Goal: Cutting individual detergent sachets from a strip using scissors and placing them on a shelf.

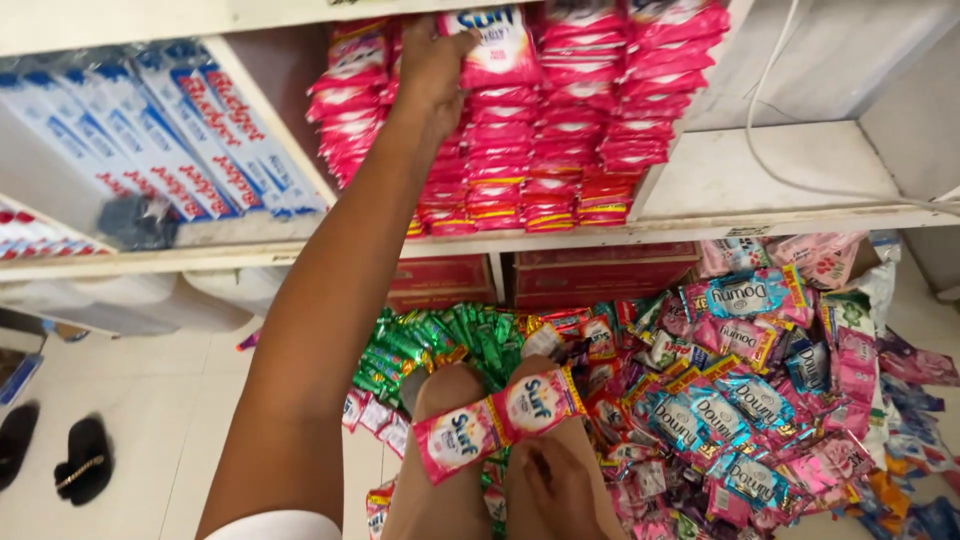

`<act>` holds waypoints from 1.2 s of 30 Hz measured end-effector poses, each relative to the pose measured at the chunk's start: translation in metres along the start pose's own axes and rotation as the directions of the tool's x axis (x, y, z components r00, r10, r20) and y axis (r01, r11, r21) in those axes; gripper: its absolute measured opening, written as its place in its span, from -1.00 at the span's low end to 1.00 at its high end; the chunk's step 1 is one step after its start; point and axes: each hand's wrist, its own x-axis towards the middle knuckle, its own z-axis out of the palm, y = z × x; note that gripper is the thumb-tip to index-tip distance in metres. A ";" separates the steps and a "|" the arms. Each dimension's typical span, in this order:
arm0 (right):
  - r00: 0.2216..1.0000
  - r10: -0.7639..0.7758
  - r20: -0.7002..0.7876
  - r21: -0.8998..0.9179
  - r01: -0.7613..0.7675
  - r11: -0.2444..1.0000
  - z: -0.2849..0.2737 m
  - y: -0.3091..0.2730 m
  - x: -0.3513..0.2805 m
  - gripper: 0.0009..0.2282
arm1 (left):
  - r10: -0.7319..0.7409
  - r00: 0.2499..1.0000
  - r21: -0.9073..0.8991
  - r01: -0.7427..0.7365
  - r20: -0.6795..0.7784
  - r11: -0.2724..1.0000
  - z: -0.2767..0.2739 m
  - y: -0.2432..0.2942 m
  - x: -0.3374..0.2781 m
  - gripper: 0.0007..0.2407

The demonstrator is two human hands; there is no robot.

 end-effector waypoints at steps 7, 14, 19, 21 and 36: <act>0.998 0.058 -0.018 0.058 -0.056 0.997 0.009 0.019 0.004 -0.82 | 0.014 0.993 -0.368 0.030 0.116 0.929 0.007 -0.033 0.052 -0.70; 0.999 0.041 0.012 0.043 -0.042 0.998 0.016 0.042 0.001 -0.80 | 0.099 0.986 -0.082 -0.088 0.137 0.993 0.024 -0.089 0.109 -0.69; 0.994 0.097 0.054 0.062 -0.101 0.993 0.023 0.060 -0.003 -0.82 | 0.414 0.895 0.396 -0.445 0.166 0.803 0.036 -0.084 0.101 -0.70; 0.999 0.027 0.018 0.088 -0.029 0.996 0.026 0.065 -0.004 -0.84 | 0.443 0.873 0.595 -0.471 0.205 0.652 0.038 -0.086 0.101 -0.72; 0.986 0.142 0.088 0.077 -0.149 0.986 0.011 0.042 0.004 -0.81 | 0.381 0.727 0.733 -0.661 0.571 0.163 0.065 -0.090 0.109 -0.73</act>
